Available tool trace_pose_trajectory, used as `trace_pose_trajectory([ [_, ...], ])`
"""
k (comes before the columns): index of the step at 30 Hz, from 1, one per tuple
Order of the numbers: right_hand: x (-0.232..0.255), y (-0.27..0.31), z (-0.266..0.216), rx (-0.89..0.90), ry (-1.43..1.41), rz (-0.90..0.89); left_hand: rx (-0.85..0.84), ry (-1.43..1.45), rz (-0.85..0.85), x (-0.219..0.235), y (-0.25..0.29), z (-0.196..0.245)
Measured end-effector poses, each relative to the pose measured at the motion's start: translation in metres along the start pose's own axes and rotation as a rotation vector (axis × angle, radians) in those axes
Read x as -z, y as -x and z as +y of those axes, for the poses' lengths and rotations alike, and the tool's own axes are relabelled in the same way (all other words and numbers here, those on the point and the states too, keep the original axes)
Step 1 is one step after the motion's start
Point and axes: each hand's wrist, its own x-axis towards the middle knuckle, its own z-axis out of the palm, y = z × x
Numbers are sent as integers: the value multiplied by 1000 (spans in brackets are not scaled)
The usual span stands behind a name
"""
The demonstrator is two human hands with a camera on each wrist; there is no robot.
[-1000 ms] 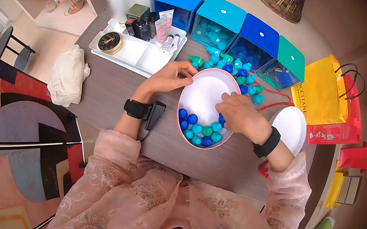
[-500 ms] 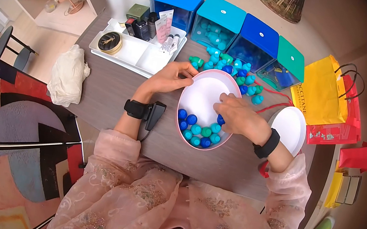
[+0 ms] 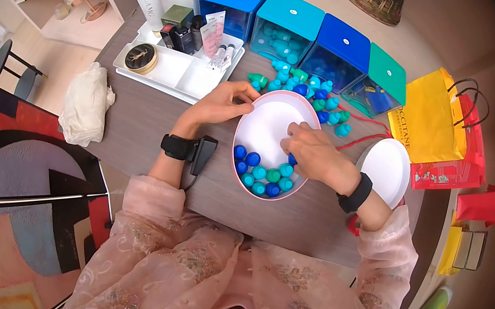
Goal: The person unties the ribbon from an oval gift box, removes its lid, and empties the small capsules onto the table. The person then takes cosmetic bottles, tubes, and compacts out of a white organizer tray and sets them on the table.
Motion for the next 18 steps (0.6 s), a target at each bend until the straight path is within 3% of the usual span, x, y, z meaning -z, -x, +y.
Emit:
trace_pose_trajectory([
  [7, -1, 0, -5, 10, 88, 33, -1, -17, 1, 0, 0, -1],
  [9, -3, 1, -4, 10, 111, 126, -2, -24, 2, 0, 0, -1],
  [18, -6, -2, 6, -2, 115, 49, -3, -16, 1, 0, 0, 0],
])
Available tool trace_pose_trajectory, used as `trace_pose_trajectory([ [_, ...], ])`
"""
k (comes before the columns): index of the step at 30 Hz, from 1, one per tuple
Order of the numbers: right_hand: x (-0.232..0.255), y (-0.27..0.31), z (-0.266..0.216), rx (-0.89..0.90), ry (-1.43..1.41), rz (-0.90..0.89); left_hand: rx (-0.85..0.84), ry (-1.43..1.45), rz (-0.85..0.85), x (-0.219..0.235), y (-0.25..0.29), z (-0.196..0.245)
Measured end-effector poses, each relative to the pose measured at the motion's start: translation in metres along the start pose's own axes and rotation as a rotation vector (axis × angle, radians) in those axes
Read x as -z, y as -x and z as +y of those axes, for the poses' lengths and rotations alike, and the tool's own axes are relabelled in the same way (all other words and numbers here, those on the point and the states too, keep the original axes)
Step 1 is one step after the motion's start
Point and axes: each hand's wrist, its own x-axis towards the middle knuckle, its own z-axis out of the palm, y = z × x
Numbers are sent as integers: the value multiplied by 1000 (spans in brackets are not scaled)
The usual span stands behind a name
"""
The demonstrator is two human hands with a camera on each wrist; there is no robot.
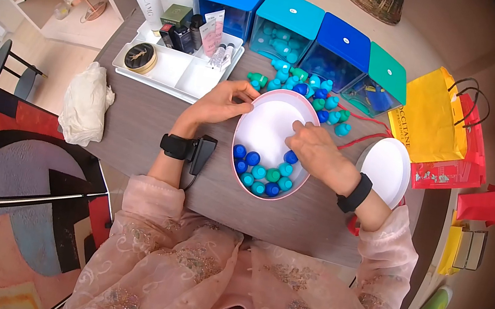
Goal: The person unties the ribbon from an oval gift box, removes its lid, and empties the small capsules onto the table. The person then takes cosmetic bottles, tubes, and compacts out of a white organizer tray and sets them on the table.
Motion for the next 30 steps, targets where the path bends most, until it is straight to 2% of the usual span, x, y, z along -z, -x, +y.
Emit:
trace_pose_trajectory([
  [1, 1, 1, 0, 0, 0, 0, 4, -4, 1, 0, 0, 0],
  [3, 2, 4, 0, 9, -98, 124, 9, -8, 3, 0, 0, 1],
  [10, 0, 3, 3, 55, -139, 123, 13, 8, 4, -1, 0, 2],
  [12, 13, 0, 4, -3, -173, 7, 14, 12, 4, -1, 0, 2],
  [13, 22, 0, 5, -3, -172, 7, 15, 11, 5, -1, 0, 2],
  [16, 50, -4, 16, -36, -288, 103, 11, 13, 5, -1, 0, 0],
  [18, 62, -10, 33, -58, -328, 319, 4, 16, -1, 0, 0, 0],
  [21, 51, -27, 70, -143, -328, 422, 45, 8, -44, 2, 0, 2],
  [22, 43, -31, 77, -142, -327, 427, 56, 5, -45, 2, 1, 4],
  [24, 29, -38, 85, -280, -274, 400, 64, -1, -43, 1, 1, 6],
  [26, 17, -40, 88, -282, -277, 433, 2, 3, 7, -1, 1, 6],
  [30, 15, -35, 86, -309, -211, 492, -7, 21, -2, -1, 1, 2],
])
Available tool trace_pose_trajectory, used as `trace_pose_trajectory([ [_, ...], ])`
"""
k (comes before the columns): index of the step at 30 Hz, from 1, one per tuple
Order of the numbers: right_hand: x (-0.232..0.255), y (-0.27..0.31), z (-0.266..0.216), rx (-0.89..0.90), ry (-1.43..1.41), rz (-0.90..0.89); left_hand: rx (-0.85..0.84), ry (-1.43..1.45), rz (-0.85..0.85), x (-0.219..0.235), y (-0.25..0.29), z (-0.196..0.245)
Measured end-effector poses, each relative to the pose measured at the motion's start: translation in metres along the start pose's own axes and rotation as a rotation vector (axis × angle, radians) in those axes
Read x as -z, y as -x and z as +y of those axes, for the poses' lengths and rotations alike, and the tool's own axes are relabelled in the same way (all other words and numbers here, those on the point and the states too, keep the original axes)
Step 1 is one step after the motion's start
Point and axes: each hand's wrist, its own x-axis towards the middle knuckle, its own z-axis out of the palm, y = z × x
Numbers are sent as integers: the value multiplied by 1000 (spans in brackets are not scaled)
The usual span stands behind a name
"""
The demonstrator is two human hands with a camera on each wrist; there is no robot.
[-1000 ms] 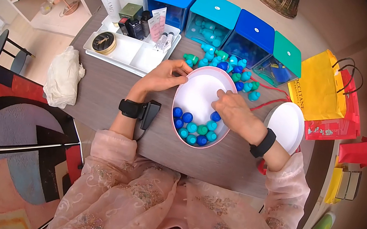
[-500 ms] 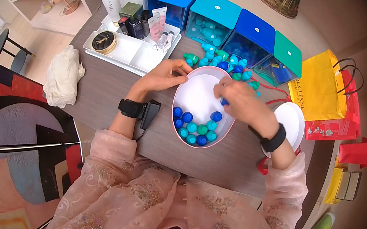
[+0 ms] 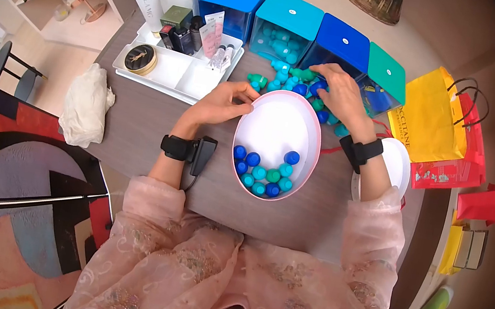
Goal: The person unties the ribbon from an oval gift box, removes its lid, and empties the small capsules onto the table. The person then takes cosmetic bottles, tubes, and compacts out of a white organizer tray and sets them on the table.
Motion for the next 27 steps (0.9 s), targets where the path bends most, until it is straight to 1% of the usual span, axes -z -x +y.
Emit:
trace_pose_trajectory([
  [4, 32, 7, -33, -26, 96, 36, 1, -9, 6, 1, -1, -1],
  [6, 47, 14, -49, -27, -42, -138, 9, -13, 3, 1, -1, -1],
  [7, 47, 18, -54, 87, -171, -175, 9, -13, -1, 2, -1, -2],
  [8, 49, 24, -60, 84, -173, -178, 10, -14, -6, 2, -1, -3],
  [10, 57, 37, -77, 124, -446, -663, 12, -10, -3, 2, -1, -4],
  [11, 54, 45, -82, 122, -447, -663, 12, -8, 2, 1, -1, -3],
  [13, 43, 56, -87, 183, -198, -765, 16, -12, 2, 1, -1, -1],
  [16, 31, 63, -82, 151, -184, -807, 37, -15, -21, 3, 0, 0],
  [17, 31, 63, -82, 151, -183, -807, 52, -16, -43, 4, -1, 0],
  [22, 27, 63, -78, 146, -246, -764, 51, -15, -47, 3, 0, 1],
  [27, 21, 58, -74, 162, -309, -783, 55, -19, -41, 3, 0, 2],
])
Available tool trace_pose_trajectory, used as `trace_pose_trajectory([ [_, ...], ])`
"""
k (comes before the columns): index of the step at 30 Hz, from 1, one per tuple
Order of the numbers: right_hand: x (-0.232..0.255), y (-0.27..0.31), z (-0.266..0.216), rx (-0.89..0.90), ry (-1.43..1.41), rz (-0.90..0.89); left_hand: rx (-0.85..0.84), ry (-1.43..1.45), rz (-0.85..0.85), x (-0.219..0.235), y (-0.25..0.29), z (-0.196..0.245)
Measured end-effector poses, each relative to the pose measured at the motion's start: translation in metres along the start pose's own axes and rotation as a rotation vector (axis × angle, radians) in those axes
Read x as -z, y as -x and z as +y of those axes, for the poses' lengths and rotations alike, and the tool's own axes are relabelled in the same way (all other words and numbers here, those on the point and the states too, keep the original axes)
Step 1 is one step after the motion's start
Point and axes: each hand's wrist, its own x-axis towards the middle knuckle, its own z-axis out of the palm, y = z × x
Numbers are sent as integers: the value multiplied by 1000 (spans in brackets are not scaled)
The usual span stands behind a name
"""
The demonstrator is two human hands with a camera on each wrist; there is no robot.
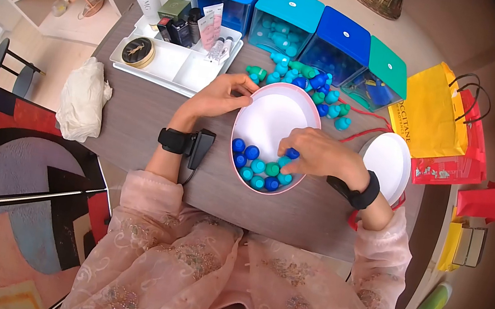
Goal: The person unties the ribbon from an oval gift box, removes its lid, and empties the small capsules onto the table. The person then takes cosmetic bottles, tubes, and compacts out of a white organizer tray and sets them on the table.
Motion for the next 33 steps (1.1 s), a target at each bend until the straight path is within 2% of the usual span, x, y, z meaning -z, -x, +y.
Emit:
trace_pose_trajectory([
  [5, -3, -3, -6, -32, 25, -26, -38, 14, 38, -1, -1, -3],
  [13, -22, -6, -13, -116, 34, 110, -35, 5, 46, -1, 0, -1],
  [16, -25, -5, -12, -95, 50, 153, -36, 19, 42, -1, 1, 0],
  [17, -20, -4, -10, -94, 51, 151, -38, 27, 40, -1, 1, 0],
  [19, -1, -1, -7, 24, -6, 239, -34, 20, 47, -1, 1, -1],
  [21, 26, -2, -13, -6, -18, 269, -32, 16, 48, -1, 1, -1],
  [22, 41, -3, -17, -23, -24, 342, -34, 12, 41, -1, 1, 0],
  [25, 65, -30, 1, 11, -77, 523, -35, 8, 33, -1, 0, 0],
  [27, 71, -59, 9, 31, -77, 571, -33, -1, 32, -1, 1, 0],
  [29, 63, -93, 32, 149, 141, 634, -51, 24, 33, -1, 0, 1],
  [33, 55, -129, 42, 40, 185, 546, -8, 53, -8, 1, 1, -3],
])
